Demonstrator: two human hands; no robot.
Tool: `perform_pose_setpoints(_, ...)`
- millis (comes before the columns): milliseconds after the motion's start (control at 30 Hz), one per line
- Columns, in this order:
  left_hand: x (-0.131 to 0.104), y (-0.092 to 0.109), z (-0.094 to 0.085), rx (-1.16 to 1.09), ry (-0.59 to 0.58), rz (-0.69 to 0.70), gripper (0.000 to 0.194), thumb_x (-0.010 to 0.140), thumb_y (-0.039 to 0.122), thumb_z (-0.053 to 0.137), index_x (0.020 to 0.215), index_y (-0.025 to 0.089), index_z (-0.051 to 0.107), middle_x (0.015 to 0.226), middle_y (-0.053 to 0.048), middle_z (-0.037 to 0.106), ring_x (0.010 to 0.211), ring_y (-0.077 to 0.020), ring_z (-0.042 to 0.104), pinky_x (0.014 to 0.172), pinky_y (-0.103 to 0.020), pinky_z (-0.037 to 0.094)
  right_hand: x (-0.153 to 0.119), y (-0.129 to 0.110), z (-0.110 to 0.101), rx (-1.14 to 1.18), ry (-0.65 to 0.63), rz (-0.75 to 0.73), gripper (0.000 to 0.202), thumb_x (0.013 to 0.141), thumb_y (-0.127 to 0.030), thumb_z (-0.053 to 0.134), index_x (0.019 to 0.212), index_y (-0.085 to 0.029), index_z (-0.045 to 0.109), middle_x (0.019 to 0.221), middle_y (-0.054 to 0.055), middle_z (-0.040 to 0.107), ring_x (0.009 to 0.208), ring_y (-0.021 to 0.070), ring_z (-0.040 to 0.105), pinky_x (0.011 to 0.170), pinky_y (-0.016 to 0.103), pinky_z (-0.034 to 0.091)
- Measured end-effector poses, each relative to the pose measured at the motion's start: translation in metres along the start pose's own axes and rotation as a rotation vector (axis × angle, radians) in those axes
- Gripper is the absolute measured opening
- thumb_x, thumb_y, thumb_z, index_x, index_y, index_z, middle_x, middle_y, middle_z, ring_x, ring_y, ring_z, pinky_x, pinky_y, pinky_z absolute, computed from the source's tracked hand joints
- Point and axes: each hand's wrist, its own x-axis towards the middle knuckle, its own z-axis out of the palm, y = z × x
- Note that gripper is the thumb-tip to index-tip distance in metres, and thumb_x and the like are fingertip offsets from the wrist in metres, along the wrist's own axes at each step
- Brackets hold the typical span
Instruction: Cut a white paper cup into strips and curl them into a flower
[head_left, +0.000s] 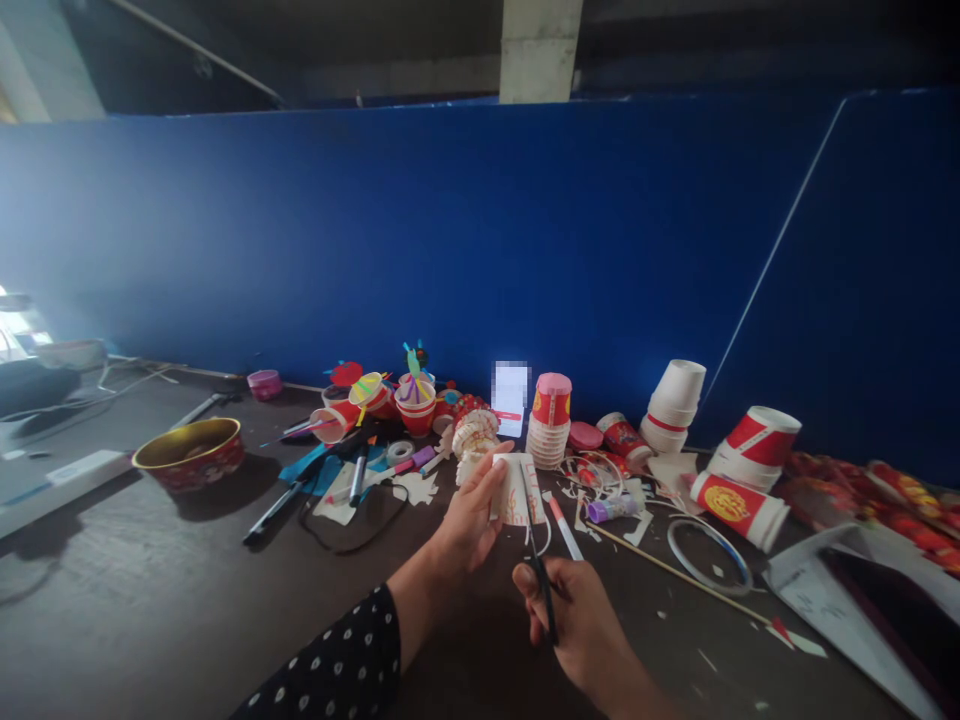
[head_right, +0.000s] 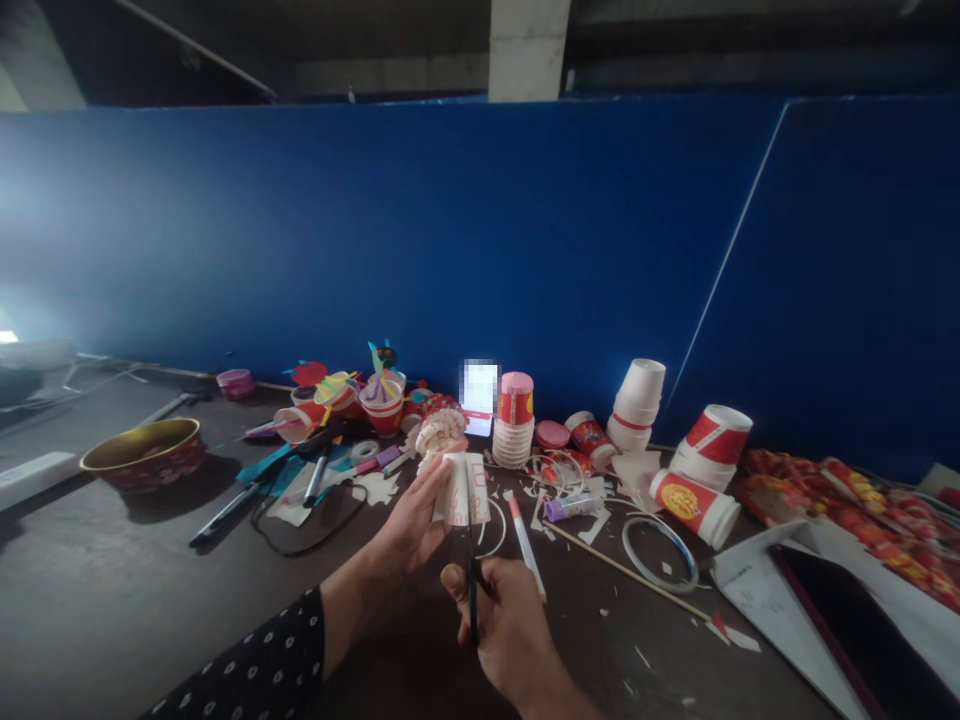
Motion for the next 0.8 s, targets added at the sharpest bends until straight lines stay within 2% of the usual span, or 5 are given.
perform_pose_setpoints(267,0.000,0.000,0.000,-0.040,-0.024,0.015,0.051,0.077,0.034,0.064,0.124,0.020,0.047,0.090,-0.005,0.062,0.070,-0.0155,0.060,0.063,-0.026,0.050,-0.003,-0.011,0.001,-0.004,0.016,0.017,0.061,0.066,-0.076,0.048,0.047,-0.018,0.046,0.039,-0.002,0.045,0.039,0.0087,0.042,0.043,0.023,0.029)
perform_pose_setpoints(433,0.004,-0.002,-0.004,-0.144,-0.108,-0.090,0.052,0.080,0.041,0.059,0.122,0.013,0.048,0.088,-0.011,0.065,0.072,-0.0208,0.063,0.064,-0.031,0.050,-0.006,-0.020,0.001,0.047,-0.020,0.073,0.065,0.057,-0.083,0.045,0.049,-0.019,0.044,0.038,-0.003,0.043,0.037,0.0081,0.039,0.042,0.023,0.026)
perform_pose_setpoints(600,0.004,-0.003,-0.005,-0.163,-0.065,-0.155,0.043,0.080,0.038,0.060,0.108,0.006,0.055,0.086,-0.013,0.066,0.077,-0.0223,0.064,0.069,-0.031,0.050,-0.008,-0.022,-0.003,0.045,-0.032,0.045,0.061,0.065,-0.078,0.045,0.053,-0.018,0.046,0.041,-0.002,0.047,0.040,0.0081,0.038,0.045,0.022,0.025)
perform_pose_setpoints(700,0.004,-0.004,-0.007,-0.171,-0.032,-0.142,0.038,0.079,0.034,0.062,0.106,0.008,0.056,0.084,-0.011,0.066,0.073,-0.0195,0.063,0.068,-0.030,0.050,-0.008,-0.023,-0.005,0.041,-0.048,0.047,0.061,0.065,-0.078,0.045,0.053,-0.018,0.046,0.041,-0.002,0.047,0.041,0.0082,0.037,0.045,0.023,0.025)
perform_pose_setpoints(800,0.004,-0.003,-0.007,-0.158,-0.078,-0.105,0.040,0.079,0.033,0.061,0.110,0.011,0.054,0.084,-0.009,0.065,0.069,-0.0184,0.063,0.065,-0.029,0.051,-0.009,-0.023,-0.005,0.049,-0.081,0.041,0.061,0.066,-0.078,0.045,0.055,-0.018,0.047,0.043,-0.002,0.048,0.043,0.0085,0.038,0.046,0.022,0.026)
